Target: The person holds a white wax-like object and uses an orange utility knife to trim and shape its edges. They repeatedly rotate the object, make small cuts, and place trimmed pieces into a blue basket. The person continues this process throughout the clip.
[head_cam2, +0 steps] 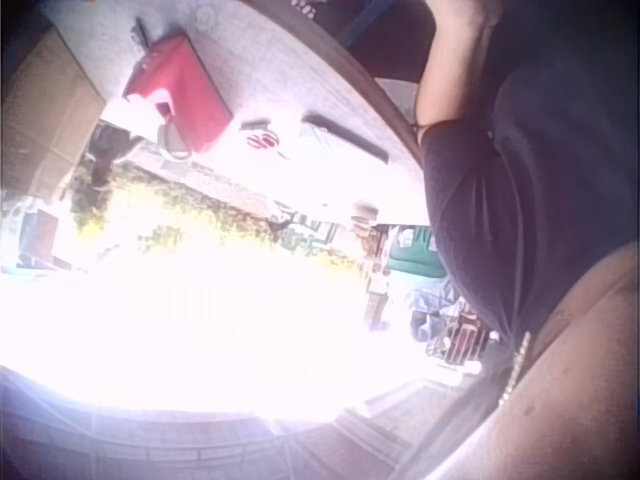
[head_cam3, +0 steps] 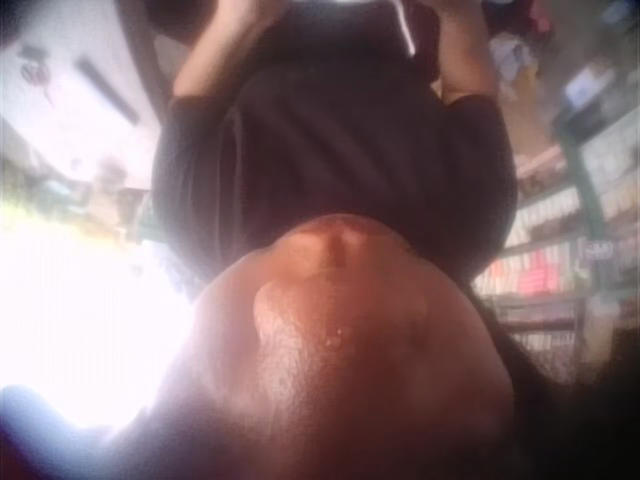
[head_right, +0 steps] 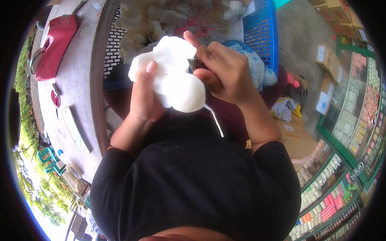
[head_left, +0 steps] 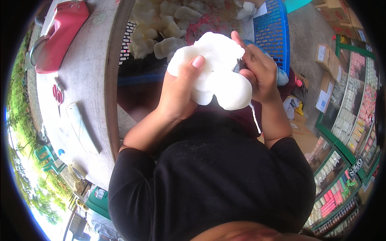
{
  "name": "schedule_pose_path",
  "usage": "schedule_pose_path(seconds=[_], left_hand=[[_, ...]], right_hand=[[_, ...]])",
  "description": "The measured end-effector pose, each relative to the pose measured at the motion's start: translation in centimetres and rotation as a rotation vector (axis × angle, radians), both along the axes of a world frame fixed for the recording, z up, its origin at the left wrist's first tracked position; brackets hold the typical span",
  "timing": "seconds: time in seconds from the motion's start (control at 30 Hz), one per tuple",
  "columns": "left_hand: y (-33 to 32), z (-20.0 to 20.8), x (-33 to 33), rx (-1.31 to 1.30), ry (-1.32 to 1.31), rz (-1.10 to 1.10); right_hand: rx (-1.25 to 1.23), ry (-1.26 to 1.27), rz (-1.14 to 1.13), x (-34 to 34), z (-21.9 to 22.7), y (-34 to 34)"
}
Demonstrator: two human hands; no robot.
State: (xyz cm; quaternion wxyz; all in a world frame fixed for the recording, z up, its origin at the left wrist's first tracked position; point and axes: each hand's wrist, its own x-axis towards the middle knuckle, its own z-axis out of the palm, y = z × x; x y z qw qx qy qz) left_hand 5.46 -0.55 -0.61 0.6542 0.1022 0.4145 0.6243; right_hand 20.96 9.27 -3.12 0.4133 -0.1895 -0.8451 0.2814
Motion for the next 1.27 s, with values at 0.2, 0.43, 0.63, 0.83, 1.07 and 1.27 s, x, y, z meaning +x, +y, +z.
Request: schedule_pose_path(seconds=[0.2, 0.43, 0.63, 0.83, 1.07, 1.27], left_hand=[[0.0, 0.2, 0.3, 0.045, 0.059, 0.010], [0.3, -0.2, -0.5, 0.144, 0.148, -0.059], [0.4, 0.2, -1.2, 0.182, 0.239, -0.113], [1.0, 0.0, -2.3, 0.210, 0.354, -0.210], [1.2, 0.2, -2.4, 0.240, 0.357, -0.251], [1.4, -0.1, -3.2, 0.259, 0.364, -0.348]], right_hand=[[0.059, 0.016, -0.070, 0.0, -0.3, -0.2], [-0.041, 0.035, -0.001, 0.7, 0.1, -0.4], [-0.131, 0.041, 0.064, 1.0, 0.6, -0.5], [-0.251, 0.020, 0.120, 1.4, 1.0, -0.6], [-0.255, -0.007, 0.147, 1.9, 0.7, -0.5], [-0.299, -0.006, 0.194, 2.1, 0.8, -0.6]])
